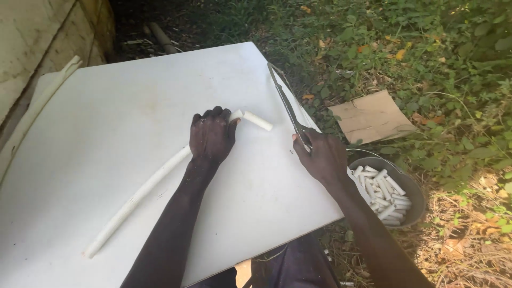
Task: Cutting white plastic pipes into small segments using a manual hacksaw on a makeshift workbench.
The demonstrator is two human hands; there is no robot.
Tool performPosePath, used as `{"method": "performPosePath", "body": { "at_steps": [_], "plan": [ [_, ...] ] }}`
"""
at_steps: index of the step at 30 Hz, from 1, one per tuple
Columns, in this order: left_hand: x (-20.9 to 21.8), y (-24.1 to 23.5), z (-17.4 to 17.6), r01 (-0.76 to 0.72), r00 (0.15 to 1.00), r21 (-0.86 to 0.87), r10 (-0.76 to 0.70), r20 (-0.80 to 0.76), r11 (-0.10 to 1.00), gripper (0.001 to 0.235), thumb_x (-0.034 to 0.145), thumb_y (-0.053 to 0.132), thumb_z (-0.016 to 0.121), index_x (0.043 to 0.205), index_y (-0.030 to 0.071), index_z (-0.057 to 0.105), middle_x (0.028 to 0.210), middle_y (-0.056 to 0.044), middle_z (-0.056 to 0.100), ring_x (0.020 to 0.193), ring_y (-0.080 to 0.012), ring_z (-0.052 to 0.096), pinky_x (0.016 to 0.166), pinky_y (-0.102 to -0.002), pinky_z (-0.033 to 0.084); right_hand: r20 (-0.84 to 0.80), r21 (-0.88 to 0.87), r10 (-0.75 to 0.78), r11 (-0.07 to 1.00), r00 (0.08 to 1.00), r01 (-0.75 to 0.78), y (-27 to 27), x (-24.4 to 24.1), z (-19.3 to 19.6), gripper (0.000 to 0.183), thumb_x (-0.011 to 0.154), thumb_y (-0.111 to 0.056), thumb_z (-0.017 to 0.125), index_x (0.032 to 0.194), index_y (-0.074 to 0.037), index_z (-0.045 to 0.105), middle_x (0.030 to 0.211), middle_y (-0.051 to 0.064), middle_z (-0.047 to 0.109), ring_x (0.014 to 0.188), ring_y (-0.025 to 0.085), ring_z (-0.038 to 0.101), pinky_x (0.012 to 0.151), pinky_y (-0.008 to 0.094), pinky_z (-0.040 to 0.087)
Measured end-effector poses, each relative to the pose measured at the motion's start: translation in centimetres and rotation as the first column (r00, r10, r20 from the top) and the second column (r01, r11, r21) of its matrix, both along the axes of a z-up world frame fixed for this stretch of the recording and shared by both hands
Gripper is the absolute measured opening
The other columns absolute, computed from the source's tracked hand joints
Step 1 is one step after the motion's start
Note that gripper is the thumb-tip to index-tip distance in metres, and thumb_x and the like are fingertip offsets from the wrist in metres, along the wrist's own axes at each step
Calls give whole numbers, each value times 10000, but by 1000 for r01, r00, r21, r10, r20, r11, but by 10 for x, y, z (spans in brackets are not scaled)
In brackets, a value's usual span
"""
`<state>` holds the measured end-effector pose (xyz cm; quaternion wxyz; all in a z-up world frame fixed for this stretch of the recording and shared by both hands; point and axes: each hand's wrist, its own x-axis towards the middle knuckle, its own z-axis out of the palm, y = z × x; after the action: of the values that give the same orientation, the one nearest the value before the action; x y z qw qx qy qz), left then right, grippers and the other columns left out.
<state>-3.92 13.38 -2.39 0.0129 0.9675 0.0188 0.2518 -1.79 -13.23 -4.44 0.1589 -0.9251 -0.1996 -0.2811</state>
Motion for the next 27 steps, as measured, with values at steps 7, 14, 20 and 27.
{"method": "performPosePath", "body": {
  "at_steps": [7,14,20,27],
  "plan": [
    [-11,6,-4,83,986,-188,-108,-126,979,411,1042,387,422,1262,116,638,871,-38,701,831,-164,716,858,-364,582,-31,-141,142,979,989,-145,38,-5,16,389,856,-407,702,747,-38,652,729,117,608,741,285,666,573,397,553],
    [-17,5,6,127,970,-267,-175,-166,955,434,1048,360,409,1308,75,608,898,-90,726,817,-198,731,887,-392,584,31,126,361,924,932,-362,48,23,20,345,904,-336,703,1076,-41,648,940,124,612,898,285,654,708,375,548],
    [-15,8,12,111,974,-270,-159,-164,956,456,1058,368,362,1301,71,610,820,-76,726,728,-173,725,877,-380,598,-172,671,668,618,724,-410,83,51,30,256,884,-189,697,1106,-64,669,872,74,650,854,152,656,700,264,587],
    [-35,-1,31,169,945,-354,-252,-206,920,501,1023,424,449,1317,48,599,844,-127,739,807,-234,741,912,-390,588,-26,997,893,57,449,-56,122,47,44,341,970,-476,529,990,-135,520,846,53,648,932,204,699,912,377,572]
  ]
}}
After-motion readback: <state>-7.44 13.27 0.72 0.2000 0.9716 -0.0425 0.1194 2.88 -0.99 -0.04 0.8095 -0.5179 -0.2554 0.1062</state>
